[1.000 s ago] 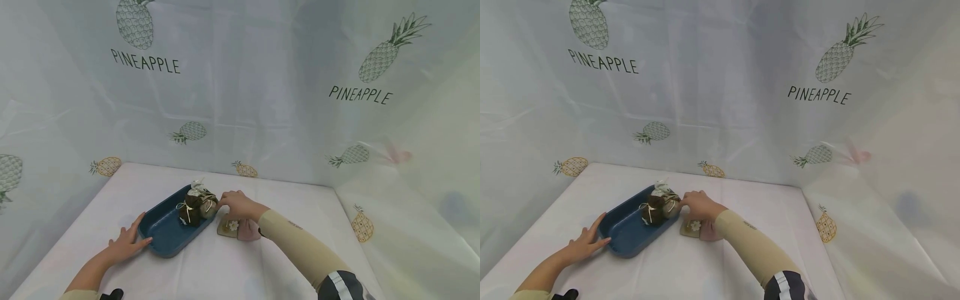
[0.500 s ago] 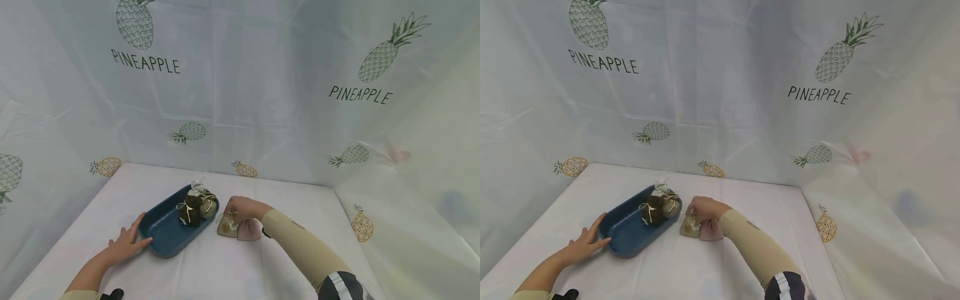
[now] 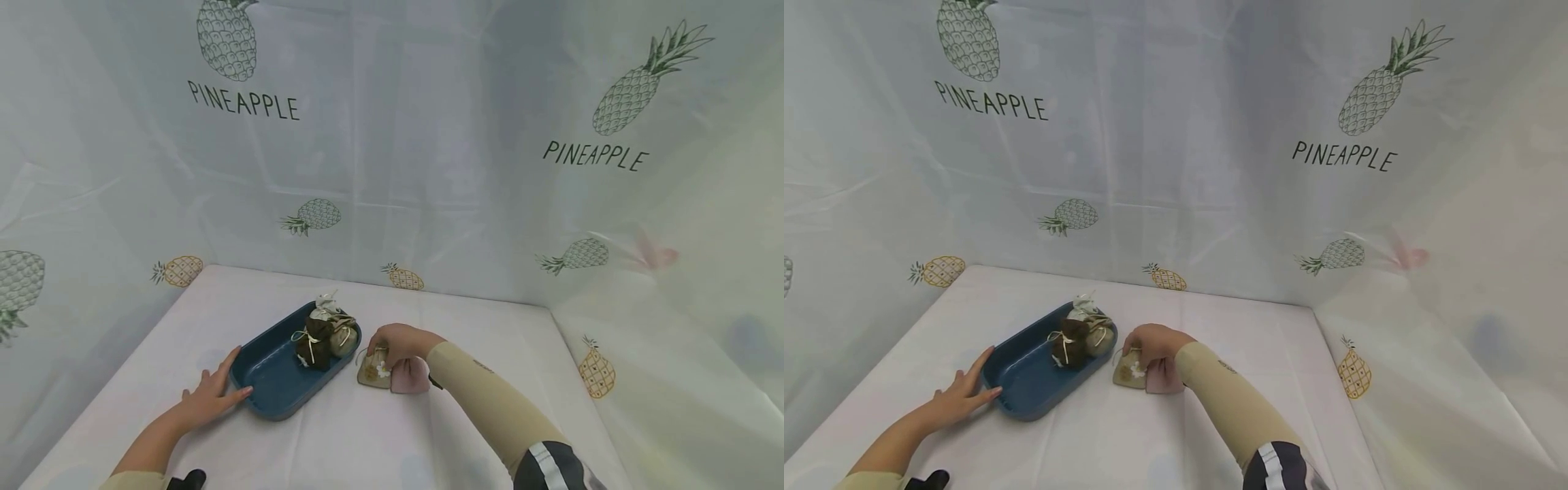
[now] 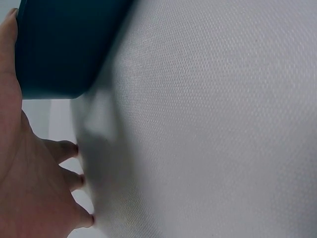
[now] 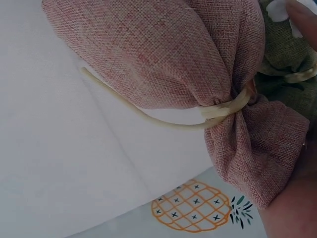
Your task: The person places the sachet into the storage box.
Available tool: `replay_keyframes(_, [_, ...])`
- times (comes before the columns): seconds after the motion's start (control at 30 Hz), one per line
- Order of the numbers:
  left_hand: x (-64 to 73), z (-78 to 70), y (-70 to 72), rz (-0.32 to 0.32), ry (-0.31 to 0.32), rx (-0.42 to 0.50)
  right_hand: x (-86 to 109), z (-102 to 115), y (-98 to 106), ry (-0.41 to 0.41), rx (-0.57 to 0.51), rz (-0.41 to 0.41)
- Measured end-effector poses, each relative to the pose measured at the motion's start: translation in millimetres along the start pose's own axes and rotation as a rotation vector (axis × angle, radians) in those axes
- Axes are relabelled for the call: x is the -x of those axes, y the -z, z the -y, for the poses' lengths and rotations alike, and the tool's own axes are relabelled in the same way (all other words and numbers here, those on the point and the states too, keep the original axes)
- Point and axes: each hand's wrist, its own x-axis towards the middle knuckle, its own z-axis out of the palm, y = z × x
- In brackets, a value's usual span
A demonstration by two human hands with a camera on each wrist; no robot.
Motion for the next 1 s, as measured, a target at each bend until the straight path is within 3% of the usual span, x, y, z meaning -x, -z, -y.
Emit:
replay_keyframes(0.33, [-0.6, -2.1, 0.8, -0.005, -0.006, -0.016, -0.7, 1.7, -2.1, 0.010, 0.050, -0.039])
replay_keyframes(0.73, [-0.5, 0.4, -1.2, -0.022, -0.019, -0.028, -6.6, 10.6, -5.5, 0.079, 0.119, -0.035])
replay_keyframes(1.0, [0.6, 0.1, -0.8, -0.018, -0.019, -0.018, -7.5, 11.7, -9.8, 0.181, 0.105, -0.023])
